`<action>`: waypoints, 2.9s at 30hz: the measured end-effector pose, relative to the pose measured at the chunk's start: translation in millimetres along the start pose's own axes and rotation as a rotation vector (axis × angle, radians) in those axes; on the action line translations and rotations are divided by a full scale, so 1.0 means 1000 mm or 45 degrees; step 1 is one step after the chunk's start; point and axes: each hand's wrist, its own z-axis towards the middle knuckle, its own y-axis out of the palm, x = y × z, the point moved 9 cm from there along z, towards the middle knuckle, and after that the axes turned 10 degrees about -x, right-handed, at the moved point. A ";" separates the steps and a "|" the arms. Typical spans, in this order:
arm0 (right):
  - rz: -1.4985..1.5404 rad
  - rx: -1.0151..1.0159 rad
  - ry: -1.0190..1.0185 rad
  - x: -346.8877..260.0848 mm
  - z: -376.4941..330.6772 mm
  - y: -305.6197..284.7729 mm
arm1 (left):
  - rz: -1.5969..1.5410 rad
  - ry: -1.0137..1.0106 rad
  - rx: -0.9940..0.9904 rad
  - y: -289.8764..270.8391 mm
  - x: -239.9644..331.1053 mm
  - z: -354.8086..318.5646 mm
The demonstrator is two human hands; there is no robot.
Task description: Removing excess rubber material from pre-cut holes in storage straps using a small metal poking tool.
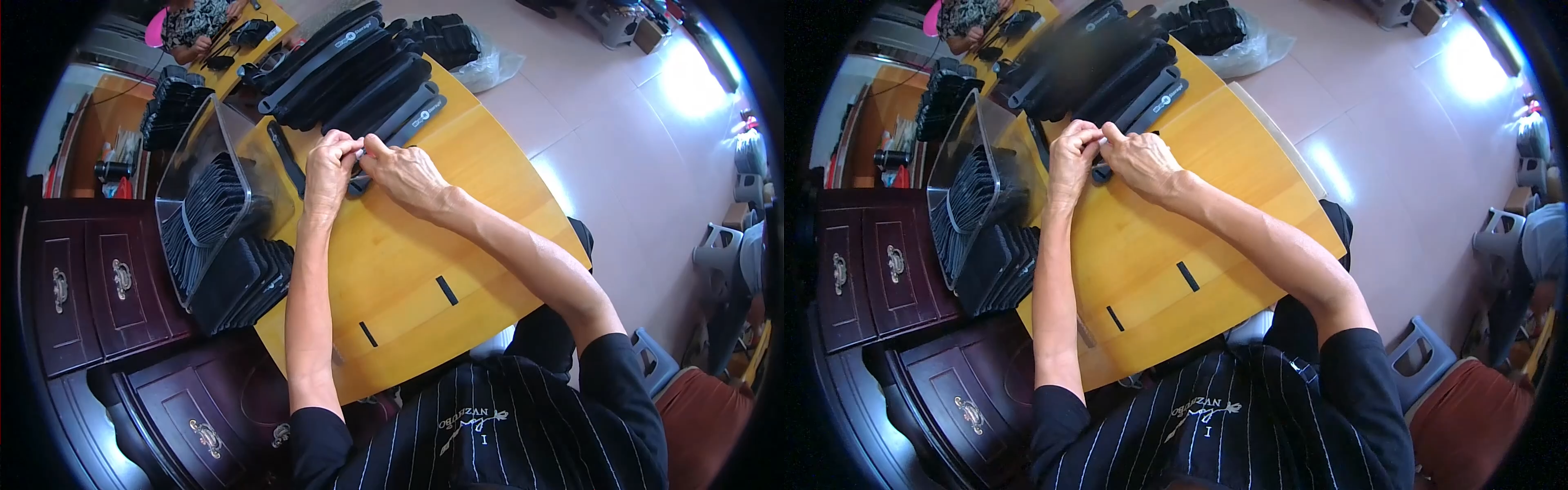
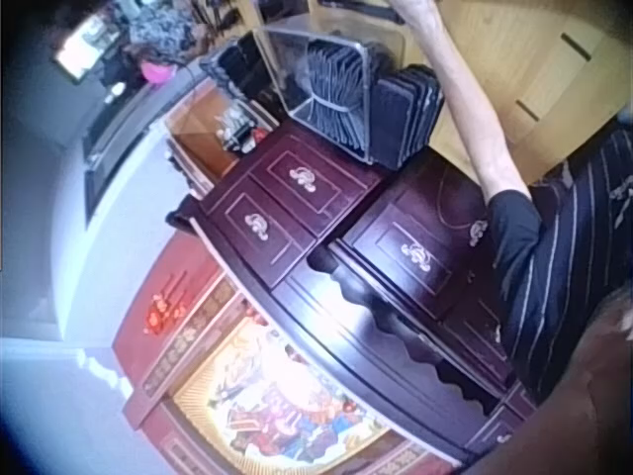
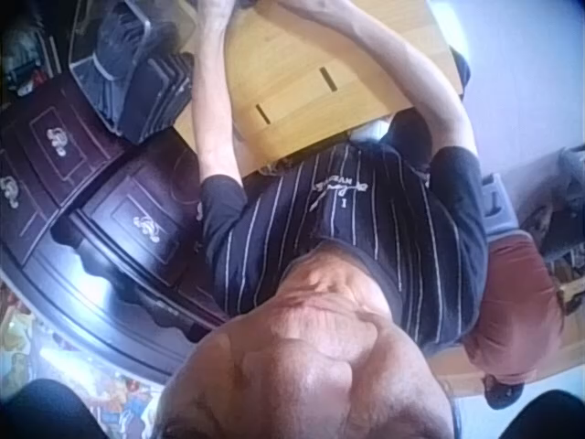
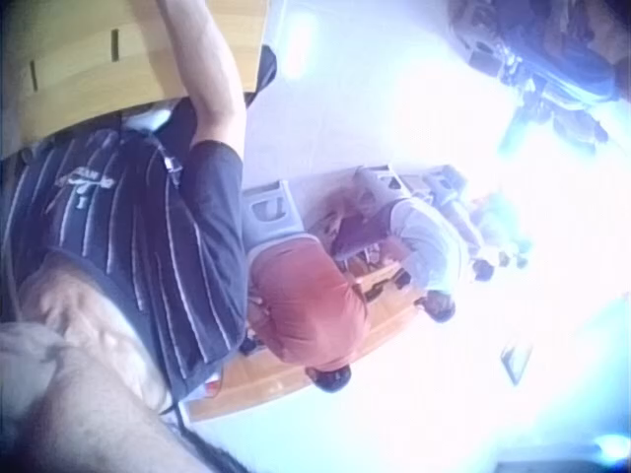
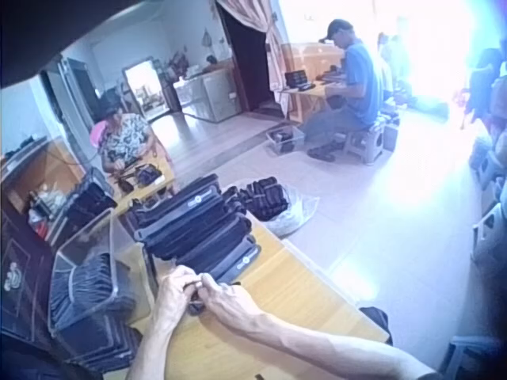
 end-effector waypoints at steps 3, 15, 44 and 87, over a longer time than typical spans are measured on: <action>0.006 -0.020 -0.019 -0.001 0.001 -0.002 | 0.020 0.004 -0.017 0.002 0.000 0.003; 0.216 -0.041 -0.115 0.011 -0.039 -0.013 | 0.212 0.086 0.054 0.008 0.011 0.001; 1.901 0.624 0.408 0.005 -0.216 -0.159 | -1.425 0.044 -0.430 0.047 0.206 -0.096; 1.264 -0.053 0.218 -0.122 -0.279 -0.108 | -0.824 -0.141 -0.780 0.014 0.196 -0.264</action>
